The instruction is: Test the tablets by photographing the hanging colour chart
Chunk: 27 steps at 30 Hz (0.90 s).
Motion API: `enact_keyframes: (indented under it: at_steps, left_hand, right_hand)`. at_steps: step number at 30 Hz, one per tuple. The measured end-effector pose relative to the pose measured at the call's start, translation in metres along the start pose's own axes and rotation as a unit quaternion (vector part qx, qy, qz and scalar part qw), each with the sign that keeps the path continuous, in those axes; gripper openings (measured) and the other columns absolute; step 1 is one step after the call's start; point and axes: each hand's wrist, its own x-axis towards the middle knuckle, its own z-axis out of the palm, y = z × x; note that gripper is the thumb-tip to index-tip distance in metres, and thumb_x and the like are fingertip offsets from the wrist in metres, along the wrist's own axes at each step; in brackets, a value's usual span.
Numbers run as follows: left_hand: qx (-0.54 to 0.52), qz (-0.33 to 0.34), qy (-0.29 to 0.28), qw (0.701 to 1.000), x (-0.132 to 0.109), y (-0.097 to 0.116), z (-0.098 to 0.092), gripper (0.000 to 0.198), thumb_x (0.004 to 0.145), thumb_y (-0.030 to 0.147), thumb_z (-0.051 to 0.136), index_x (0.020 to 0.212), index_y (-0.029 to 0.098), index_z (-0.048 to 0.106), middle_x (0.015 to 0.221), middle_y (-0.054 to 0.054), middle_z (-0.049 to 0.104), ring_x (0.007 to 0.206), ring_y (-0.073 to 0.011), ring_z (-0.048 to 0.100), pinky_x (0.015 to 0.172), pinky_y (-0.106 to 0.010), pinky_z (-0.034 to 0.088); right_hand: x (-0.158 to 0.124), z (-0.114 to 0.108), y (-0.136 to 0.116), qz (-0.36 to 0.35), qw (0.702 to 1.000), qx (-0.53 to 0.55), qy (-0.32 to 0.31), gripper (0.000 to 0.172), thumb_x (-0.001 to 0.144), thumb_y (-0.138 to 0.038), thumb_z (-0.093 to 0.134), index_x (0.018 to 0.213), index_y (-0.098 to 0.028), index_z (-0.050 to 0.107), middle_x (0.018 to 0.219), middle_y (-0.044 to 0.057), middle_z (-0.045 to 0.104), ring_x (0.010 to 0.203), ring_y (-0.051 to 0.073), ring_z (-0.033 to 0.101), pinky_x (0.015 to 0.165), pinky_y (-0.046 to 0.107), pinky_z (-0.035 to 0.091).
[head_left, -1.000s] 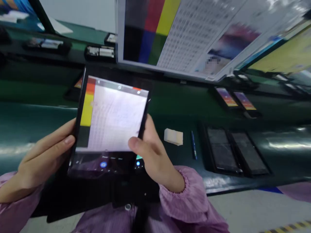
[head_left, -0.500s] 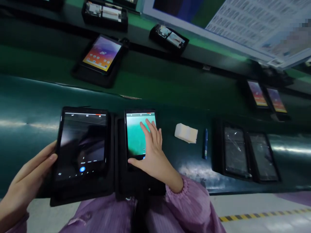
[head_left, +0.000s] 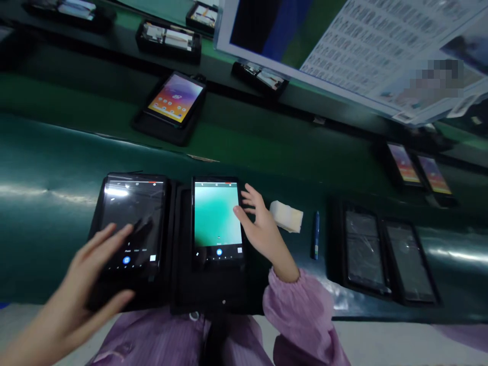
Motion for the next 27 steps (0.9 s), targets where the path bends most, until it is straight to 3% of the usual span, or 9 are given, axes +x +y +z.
enact_keyframes:
  at_steps: [2, 4, 7, 15, 18, 21, 23, 25, 27]
  left_hand:
    - [0.072, 0.132, -0.06, 0.987, 0.003, 0.017, 0.027, 0.085, 0.099, 0.03, 0.068, 0.172, 0.032, 0.025, 0.174, -0.004, 0.04, 0.165, -0.0305, 0.029, 0.136, -0.058, 0.025]
    - [0.127, 0.244, -0.11, 0.955, 0.006, 0.031, 0.051, 0.083, 0.098, 0.03, 0.07, 0.17, 0.025, 0.029, 0.173, -0.007, 0.042, 0.163, -0.0313, 0.034, 0.131, -0.055, 0.035]
    - [0.153, 0.323, -0.124, 0.926, 0.008, 0.041, 0.077, 0.075, 0.099, 0.033, 0.07, 0.167, 0.022, 0.038, 0.172, -0.011, 0.042, 0.156, -0.0321, 0.046, 0.12, -0.052, 0.05]
    - [0.127, 0.317, -0.092, 0.935, 0.006, 0.042, 0.081, 0.058, 0.102, 0.021, 0.063, 0.158, 0.027, 0.052, 0.165, -0.006, 0.054, 0.151, -0.025, 0.052, 0.128, -0.046, 0.041]
    - [0.13, 0.313, -0.102, 0.935, 0.007, 0.044, 0.079, 0.062, 0.098, 0.021, 0.066, 0.159, 0.025, 0.052, 0.167, -0.007, 0.051, 0.153, -0.0267, 0.049, 0.129, -0.045, 0.039]
    - [0.142, 0.309, -0.081, 0.937, 0.009, 0.047, 0.08, 0.061, 0.097, 0.021, 0.066, 0.156, 0.024, 0.055, 0.166, -0.006, 0.052, 0.153, -0.0251, 0.049, 0.134, -0.043, 0.027]
    - [0.143, 0.304, -0.06, 0.94, 0.011, 0.05, 0.081, 0.055, 0.097, 0.023, 0.066, 0.152, 0.023, 0.059, 0.163, -0.006, 0.056, 0.152, -0.0235, 0.049, 0.137, -0.042, 0.014]
    - [0.14, 0.303, -0.048, 0.941, 0.016, 0.051, 0.079, 0.052, 0.098, 0.028, 0.066, 0.15, 0.022, 0.062, 0.161, -0.007, 0.058, 0.151, -0.0234, 0.048, 0.137, -0.042, 0.007]
    - [0.143, 0.314, -0.047, 0.937, 0.021, 0.053, 0.076, 0.056, 0.098, 0.04, 0.067, 0.15, 0.021, 0.062, 0.161, -0.009, 0.057, 0.151, -0.0254, 0.046, 0.137, -0.043, 0.005]
  right_hand:
    - [0.021, 0.0, -0.003, -0.006, 1.0, -0.007, 0.01, 0.076, 0.105, -0.058, 0.055, 0.167, -0.019, 0.034, 0.157, 0.019, 0.055, 0.126, 0.032, 0.064, 0.108, 0.054, 0.054]
    - [0.038, -0.002, -0.009, -0.003, 1.0, -0.013, 0.013, 0.071, 0.107, -0.056, 0.051, 0.165, -0.016, 0.037, 0.146, 0.018, 0.064, 0.113, 0.03, 0.07, 0.103, 0.052, 0.056]
    - [0.048, -0.007, -0.018, -0.01, 0.999, -0.039, 0.003, 0.064, 0.11, -0.054, 0.045, 0.161, -0.015, 0.046, 0.132, 0.016, 0.073, 0.104, 0.028, 0.073, 0.101, 0.05, 0.056]
    - [0.033, -0.011, -0.04, -0.03, 0.995, -0.086, -0.036, 0.047, 0.108, -0.051, 0.055, 0.137, -0.02, 0.072, 0.129, 0.014, 0.075, 0.087, 0.026, 0.077, 0.096, 0.05, 0.059]
    - [0.022, -0.028, -0.035, -0.012, 0.994, -0.054, -0.092, 0.054, 0.107, -0.06, 0.054, 0.145, -0.024, 0.068, 0.137, 0.012, 0.072, 0.083, 0.025, 0.078, 0.089, 0.049, 0.062]
    - [0.008, -0.059, -0.019, -0.002, 0.989, -0.135, -0.065, 0.075, 0.099, -0.067, 0.061, 0.162, -0.027, 0.05, 0.158, 0.013, 0.056, 0.112, 0.034, 0.074, 0.093, 0.053, 0.062]
    - [0.0, -0.081, -0.003, -0.001, 0.966, -0.258, -0.026, 0.089, 0.092, -0.066, 0.069, 0.165, -0.022, 0.045, 0.165, 0.016, 0.047, 0.138, 0.044, 0.057, 0.104, 0.061, 0.056]
    - [-0.005, -0.099, 0.011, 0.009, 0.932, -0.362, -0.019, 0.093, 0.084, -0.056, 0.076, 0.162, -0.014, 0.048, 0.162, 0.02, 0.048, 0.144, 0.05, 0.046, 0.11, 0.068, 0.05]
    - [-0.005, -0.109, 0.02, 0.021, 0.91, -0.412, -0.038, 0.084, 0.081, -0.046, 0.076, 0.155, -0.012, 0.056, 0.148, 0.021, 0.06, 0.136, 0.05, 0.052, 0.107, 0.067, 0.052]
